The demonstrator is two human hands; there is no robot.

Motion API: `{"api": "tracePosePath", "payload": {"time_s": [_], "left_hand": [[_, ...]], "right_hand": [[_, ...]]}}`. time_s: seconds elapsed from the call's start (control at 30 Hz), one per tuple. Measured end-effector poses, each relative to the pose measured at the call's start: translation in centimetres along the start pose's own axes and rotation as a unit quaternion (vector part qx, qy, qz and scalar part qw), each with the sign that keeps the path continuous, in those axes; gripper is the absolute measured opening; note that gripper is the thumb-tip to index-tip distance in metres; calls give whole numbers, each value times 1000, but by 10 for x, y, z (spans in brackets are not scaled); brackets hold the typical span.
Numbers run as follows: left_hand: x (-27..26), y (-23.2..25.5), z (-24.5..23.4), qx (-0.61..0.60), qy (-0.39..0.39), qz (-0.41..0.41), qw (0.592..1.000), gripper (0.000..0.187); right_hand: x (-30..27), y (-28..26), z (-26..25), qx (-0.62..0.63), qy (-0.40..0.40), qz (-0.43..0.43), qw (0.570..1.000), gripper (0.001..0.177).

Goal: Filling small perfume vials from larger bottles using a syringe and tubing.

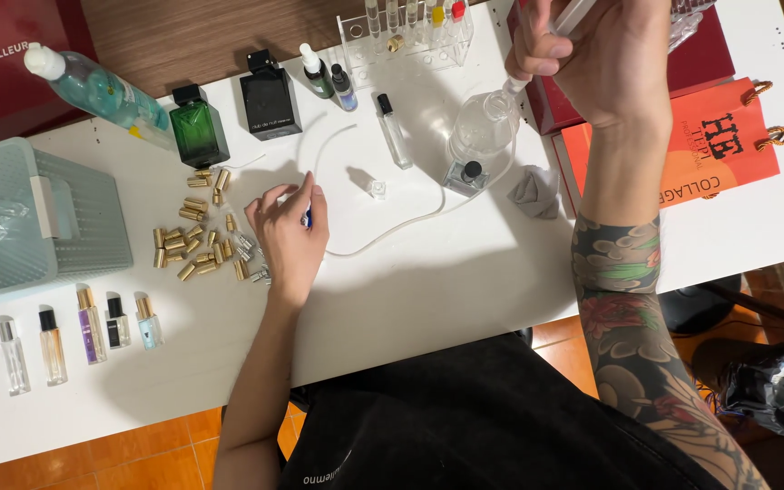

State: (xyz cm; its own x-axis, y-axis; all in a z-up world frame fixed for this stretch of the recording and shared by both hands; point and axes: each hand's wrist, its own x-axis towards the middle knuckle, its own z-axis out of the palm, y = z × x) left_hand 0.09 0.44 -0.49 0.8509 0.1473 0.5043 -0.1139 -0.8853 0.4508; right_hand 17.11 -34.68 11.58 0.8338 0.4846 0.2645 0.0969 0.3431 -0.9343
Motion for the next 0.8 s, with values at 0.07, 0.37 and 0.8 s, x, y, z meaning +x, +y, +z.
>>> {"api": "tracePosePath", "payload": {"time_s": [0.07, 0.37, 0.8], "left_hand": [[1, 1, -2, 21, -28, 14, 999, 23], [3, 9, -3, -12, -12, 0, 1000, 26], [19, 18, -9, -64, -67, 84, 992, 38]], "right_hand": [[1, 0, -1, -2, 0, 16, 1000, 64], [8, -10, 15, -26, -17, 11, 999, 53], [-19, 25, -65, 112, 17, -8, 993, 54]]}}
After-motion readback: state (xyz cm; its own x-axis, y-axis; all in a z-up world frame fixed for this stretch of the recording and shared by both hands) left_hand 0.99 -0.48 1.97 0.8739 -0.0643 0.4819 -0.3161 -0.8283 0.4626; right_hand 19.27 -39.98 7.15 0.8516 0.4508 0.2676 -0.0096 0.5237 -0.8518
